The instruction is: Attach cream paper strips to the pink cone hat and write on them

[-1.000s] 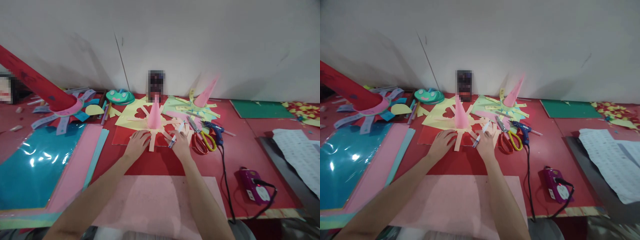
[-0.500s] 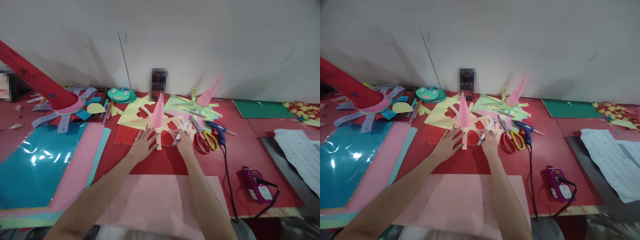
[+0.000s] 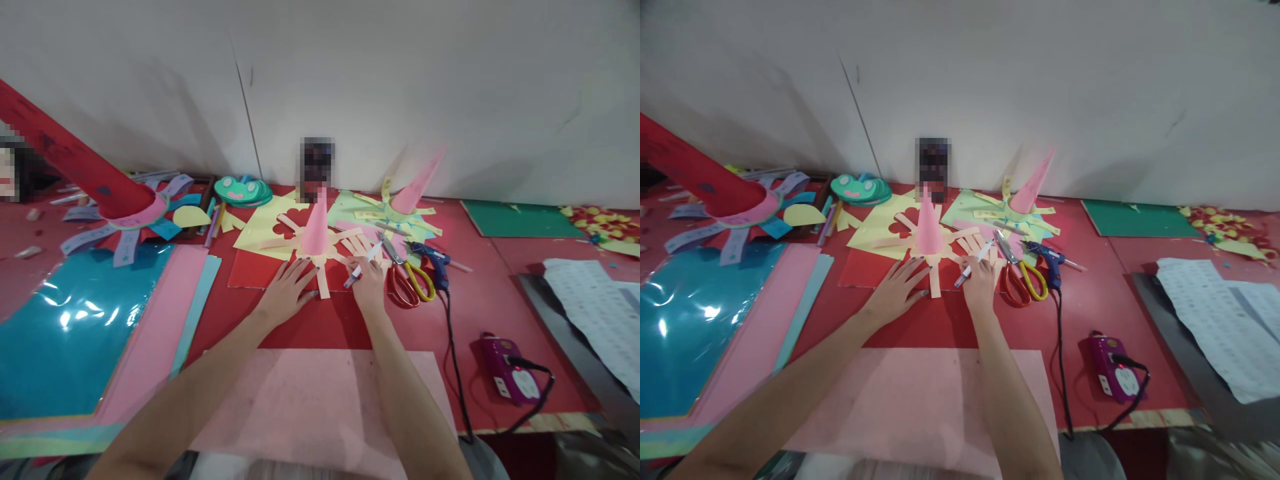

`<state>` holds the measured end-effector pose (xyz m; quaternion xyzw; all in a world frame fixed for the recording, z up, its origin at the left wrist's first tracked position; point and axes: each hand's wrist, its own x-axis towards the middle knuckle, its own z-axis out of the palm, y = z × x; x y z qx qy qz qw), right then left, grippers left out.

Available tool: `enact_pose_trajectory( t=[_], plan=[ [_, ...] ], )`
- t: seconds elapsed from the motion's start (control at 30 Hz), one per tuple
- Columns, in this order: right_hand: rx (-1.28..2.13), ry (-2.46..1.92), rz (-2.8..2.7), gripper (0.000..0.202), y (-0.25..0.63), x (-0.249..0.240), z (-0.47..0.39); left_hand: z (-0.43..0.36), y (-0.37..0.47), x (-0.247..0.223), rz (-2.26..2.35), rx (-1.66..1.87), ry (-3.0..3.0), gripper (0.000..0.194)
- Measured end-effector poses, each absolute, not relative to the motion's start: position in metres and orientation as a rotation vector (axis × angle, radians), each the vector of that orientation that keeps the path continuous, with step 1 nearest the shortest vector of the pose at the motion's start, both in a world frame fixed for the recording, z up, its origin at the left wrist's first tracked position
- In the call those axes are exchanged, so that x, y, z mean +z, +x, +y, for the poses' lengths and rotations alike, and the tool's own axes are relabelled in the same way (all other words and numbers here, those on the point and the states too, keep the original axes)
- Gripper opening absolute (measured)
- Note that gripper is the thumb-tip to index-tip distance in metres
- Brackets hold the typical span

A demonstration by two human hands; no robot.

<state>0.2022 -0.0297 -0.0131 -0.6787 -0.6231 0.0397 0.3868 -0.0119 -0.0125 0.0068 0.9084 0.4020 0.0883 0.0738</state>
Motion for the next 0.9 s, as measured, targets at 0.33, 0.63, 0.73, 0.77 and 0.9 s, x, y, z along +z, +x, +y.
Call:
enact_pose_trajectory(
  t=[0.33, 0.63, 0.73, 0.77, 0.9],
  plan=[
    [0.207, -1.588, -1.244, 0.020, 0.199, 0.005, -0.039, -0.012, -0.013, 0.008, 1.084, 0.256, 2.799, 0.051],
    [0.299, -1.714, -1.336, 0.019, 0.202, -0.003, -0.037, -0.011, -0.012, 0.006, 0.979, 0.247, 2.776, 0.050],
    [0.293, -1.622, -1.254, 0.024, 0.199, 0.005, -0.040, -0.010, -0.012, 0.005, 0.984, 0.231, 2.777, 0.048],
    [0.303, -1.583, -1.207, 0.027, 0.197, 0.010, -0.041, -0.010, -0.012, 0.004, 0.985, 0.228, 2.778, 0.048],
    [0.478, -1.455, -1.075, 0.041, 0.188, 0.032, -0.041, -0.010, -0.012, 0.004, 0.969, 0.218, 2.786, 0.046]
  ],
)
